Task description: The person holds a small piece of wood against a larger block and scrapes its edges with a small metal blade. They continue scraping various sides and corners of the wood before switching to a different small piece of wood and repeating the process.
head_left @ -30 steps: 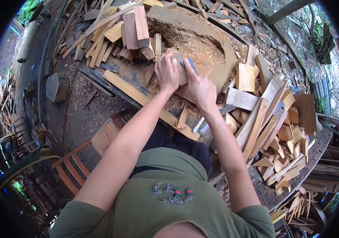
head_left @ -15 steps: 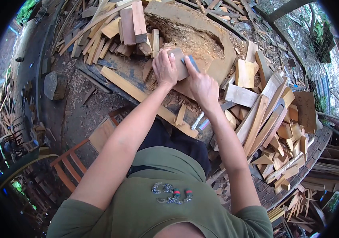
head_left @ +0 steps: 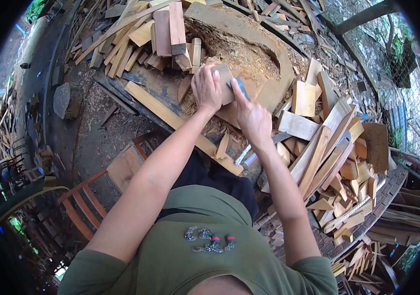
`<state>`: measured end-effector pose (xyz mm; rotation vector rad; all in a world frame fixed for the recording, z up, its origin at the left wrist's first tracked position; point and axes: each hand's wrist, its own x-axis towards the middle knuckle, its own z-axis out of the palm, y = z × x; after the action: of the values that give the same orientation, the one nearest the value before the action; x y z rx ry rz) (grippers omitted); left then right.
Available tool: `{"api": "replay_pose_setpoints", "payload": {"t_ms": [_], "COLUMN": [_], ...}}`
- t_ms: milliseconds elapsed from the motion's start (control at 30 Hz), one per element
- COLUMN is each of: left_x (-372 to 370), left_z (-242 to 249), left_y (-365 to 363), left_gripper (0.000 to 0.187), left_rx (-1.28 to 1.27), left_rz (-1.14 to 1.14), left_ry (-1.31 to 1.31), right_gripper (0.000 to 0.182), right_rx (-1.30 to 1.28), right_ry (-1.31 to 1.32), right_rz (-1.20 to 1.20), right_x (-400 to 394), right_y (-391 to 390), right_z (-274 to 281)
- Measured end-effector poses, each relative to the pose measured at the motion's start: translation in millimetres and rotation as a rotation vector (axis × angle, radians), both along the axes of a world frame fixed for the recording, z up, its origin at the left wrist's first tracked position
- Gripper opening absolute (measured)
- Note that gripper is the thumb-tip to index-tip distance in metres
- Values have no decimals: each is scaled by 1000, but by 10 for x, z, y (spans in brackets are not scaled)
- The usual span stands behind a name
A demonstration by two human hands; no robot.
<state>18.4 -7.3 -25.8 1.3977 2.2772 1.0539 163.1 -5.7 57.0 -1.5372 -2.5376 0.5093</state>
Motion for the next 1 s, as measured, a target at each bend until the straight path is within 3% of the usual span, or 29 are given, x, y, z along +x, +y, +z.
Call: {"api": "replay_pose_setpoints", "payload": {"t_ms": [633, 833, 1000], "left_x": [7, -8, 19], "left_z": [-38, -9, -82], "left_y": [25, 8, 54], "left_gripper": [32, 33, 32], "left_rx": [27, 1, 97], "left_rz": [32, 16, 64], "left_ry": [65, 0, 122], "right_gripper": [55, 48, 49], "right_rx": [6, 78, -11], "right_ry": [11, 104, -60], "right_rz": [-20, 7, 33], "right_x": [83, -205, 17], "right_y": [-87, 312, -1], "right_z": [-18, -94, 28]}}
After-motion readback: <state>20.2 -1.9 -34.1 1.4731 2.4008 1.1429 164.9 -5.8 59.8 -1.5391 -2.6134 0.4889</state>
